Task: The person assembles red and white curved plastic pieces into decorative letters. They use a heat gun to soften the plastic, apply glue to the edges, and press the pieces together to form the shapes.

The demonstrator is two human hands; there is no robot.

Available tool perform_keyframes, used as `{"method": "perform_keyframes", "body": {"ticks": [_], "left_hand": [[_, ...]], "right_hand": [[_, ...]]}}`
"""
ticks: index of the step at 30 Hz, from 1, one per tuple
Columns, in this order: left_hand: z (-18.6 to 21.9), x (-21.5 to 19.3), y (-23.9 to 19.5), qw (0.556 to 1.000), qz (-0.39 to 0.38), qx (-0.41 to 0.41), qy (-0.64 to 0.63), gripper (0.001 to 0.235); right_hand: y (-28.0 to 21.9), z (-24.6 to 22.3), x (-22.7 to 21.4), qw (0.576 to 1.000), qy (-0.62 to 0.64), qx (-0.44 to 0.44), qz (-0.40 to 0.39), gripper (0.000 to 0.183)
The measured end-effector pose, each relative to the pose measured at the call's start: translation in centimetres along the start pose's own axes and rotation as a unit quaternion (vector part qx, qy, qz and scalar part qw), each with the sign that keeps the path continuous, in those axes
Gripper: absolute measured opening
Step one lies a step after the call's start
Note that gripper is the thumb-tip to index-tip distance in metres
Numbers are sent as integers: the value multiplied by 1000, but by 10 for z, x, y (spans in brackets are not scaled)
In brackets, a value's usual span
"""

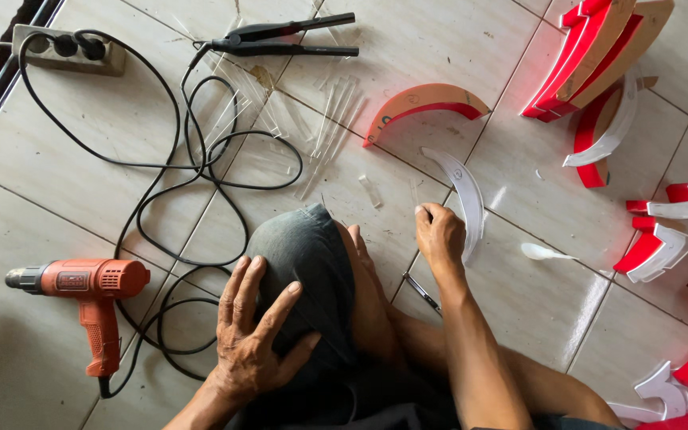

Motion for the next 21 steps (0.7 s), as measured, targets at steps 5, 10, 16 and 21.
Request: {"method": "perform_keyframes", "body": {"ticks": [5,10,16,21], "left_hand": [[-1,2,-2,1000,-2,-3,-5,63],[0,2,-1,1000,-2,-2,-3,63],[2,3,-1,1000,-2,3,7,63],[7,0,2,1000,-5,5,18,63]], "right_hand": [[0,6,0,997,24,58,-37,23],[1,6,-3,992,24,113,-55,30],[0,10,6,995,-15,96,-9,25],[1,10,5,997,12,77,11,13]]}}
Point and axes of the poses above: each hand's wrist, its own y-axis towards the middle knuckle, its own x-axis out of the palm, z = x × y, the point moved 10 cm from there along y, towards the middle knuckle, and after that the axes turned 3 degrees about -x, right-handed, at the moved point
